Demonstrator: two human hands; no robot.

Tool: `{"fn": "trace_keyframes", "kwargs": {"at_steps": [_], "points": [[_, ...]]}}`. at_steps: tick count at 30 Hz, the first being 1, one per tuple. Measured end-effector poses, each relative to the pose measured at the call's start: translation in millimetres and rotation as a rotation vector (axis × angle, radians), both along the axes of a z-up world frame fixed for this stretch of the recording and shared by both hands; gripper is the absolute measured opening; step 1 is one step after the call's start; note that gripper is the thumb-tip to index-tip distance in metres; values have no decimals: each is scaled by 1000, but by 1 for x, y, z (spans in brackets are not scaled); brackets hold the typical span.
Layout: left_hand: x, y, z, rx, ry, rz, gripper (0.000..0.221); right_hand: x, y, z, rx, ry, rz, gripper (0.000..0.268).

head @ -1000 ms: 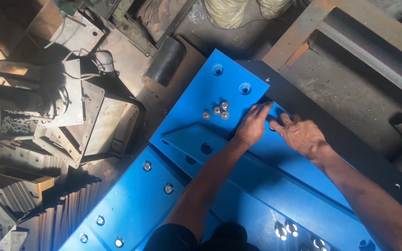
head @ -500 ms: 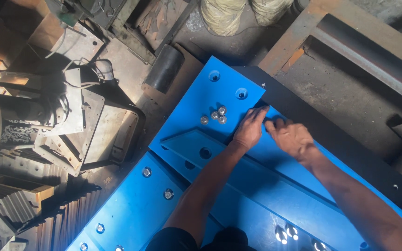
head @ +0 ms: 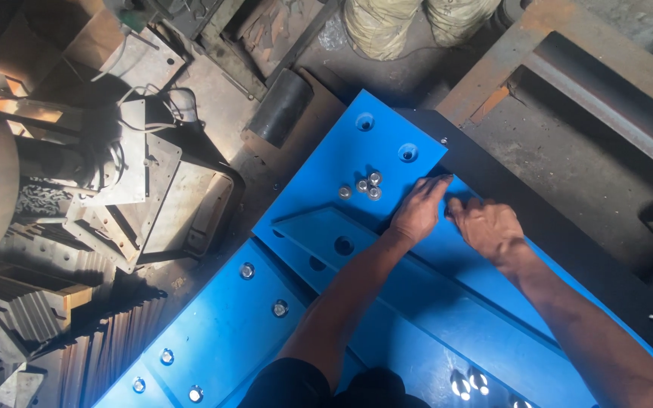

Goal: Assembling and bolting together large blue industrial plates on the floor.

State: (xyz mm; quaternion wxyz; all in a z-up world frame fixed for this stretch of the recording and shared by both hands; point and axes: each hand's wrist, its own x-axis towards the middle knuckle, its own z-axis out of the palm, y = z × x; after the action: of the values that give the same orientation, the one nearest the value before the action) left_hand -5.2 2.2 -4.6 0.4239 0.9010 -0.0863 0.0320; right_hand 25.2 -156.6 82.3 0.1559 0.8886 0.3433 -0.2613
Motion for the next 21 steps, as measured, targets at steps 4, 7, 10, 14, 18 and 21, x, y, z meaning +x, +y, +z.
{"fn": "trace_keyframes", "kwargs": {"at_steps": [4,7,10,14,18,21], "points": [[2,0,6,-15,3,-6,61,3,1,4,44,-45,12,37],[0,1,8,-23,12,-8,63,2,-2,-8,64,-88,137,54],[-1,-1,-1,-44,-3,-5,59,-7,4,-17,53,-80,35,40],[1,3,3,-46,-13,10,58,-4,8,-26,48,-108,-34,35],[1,-1,-4,-65,-35,13,55,-1,-4,-14,150,-83,-48,36],[2,0,-7,-58,-46,5,54,-5,-5,-19,146,-59,-71,37]]}}
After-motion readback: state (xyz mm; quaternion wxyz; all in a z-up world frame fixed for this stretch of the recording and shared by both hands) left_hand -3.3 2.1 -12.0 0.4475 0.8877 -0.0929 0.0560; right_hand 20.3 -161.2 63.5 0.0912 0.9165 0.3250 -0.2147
